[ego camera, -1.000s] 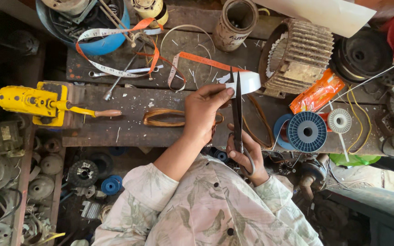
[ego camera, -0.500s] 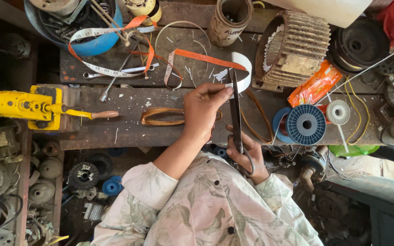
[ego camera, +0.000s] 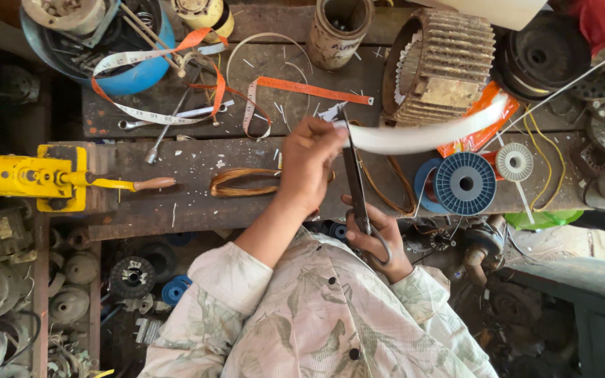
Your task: The person winds copper wire around a motor stator, inserting white paper spacers between the windings. They use shears to cut the paper and a wooden stick to press the wire into place.
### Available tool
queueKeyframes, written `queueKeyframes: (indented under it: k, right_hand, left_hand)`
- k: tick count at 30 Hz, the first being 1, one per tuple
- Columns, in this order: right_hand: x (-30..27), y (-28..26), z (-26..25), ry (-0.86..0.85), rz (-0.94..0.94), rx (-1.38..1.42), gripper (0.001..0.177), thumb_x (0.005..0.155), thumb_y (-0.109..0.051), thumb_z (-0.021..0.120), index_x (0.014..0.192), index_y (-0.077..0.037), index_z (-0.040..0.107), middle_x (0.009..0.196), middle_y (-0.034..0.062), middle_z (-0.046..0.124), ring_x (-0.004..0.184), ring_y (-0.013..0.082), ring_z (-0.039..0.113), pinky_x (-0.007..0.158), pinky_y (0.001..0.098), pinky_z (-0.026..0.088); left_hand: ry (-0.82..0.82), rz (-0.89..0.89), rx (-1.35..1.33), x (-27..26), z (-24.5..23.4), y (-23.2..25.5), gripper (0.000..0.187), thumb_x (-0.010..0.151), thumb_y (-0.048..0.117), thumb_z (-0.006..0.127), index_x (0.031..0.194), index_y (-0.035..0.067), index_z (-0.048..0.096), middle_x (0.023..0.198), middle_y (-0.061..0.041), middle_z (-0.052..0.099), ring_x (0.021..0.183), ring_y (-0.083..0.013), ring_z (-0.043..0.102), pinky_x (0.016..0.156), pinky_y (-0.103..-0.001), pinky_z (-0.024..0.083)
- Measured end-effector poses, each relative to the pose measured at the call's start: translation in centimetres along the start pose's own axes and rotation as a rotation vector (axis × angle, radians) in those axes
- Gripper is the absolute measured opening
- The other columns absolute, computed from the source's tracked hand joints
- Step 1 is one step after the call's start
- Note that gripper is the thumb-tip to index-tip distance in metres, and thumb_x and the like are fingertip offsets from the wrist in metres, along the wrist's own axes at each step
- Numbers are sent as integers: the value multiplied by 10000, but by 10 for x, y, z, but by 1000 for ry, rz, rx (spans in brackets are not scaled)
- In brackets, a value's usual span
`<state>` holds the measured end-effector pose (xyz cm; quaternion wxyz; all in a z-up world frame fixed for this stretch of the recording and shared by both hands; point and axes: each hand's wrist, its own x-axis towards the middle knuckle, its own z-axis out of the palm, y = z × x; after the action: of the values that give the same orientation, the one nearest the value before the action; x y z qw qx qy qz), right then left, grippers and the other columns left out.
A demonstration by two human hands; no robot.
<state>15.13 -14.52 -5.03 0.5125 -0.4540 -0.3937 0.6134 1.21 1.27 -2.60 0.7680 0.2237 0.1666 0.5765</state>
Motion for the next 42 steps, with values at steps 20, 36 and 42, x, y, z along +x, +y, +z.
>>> queueKeyframes:
  k: [20, 36, 42]
  right_hand:
    - [-42, 10, -31, 270, -78, -9, 736, 820, -2, 743, 1500, 114, 487, 825, -7, 542, 720, 60, 479, 650, 206, 364]
    - [-12, -1, -5, 88, -28, 171, 688, 892, -192, 753, 1448, 96, 468, 858, 22, 553, 618, 61, 489, 627, 227, 422]
    - [14, -11, 10, 47, -88, 105, 742, 896, -288, 762, 1457, 89, 455, 936, 39, 543, 791, 116, 548, 706, 261, 434]
  left_hand:
    - [-721, 711, 1759, 131, -125, 9, 170, 825, 125, 786, 986, 73, 764, 1024, -60, 741, 1100, -253, 696, 868, -380, 570]
    - [20, 238, 702, 93, -10, 36, 280, 915, 6, 775, 1192, 24, 744, 1142, -78, 679, 1005, -152, 660, 866, -262, 563]
    - [137, 48, 460, 45, 14, 31, 209, 911, 47, 746, 1103, -34, 728, 1027, -69, 741, 909, -121, 704, 826, -271, 593]
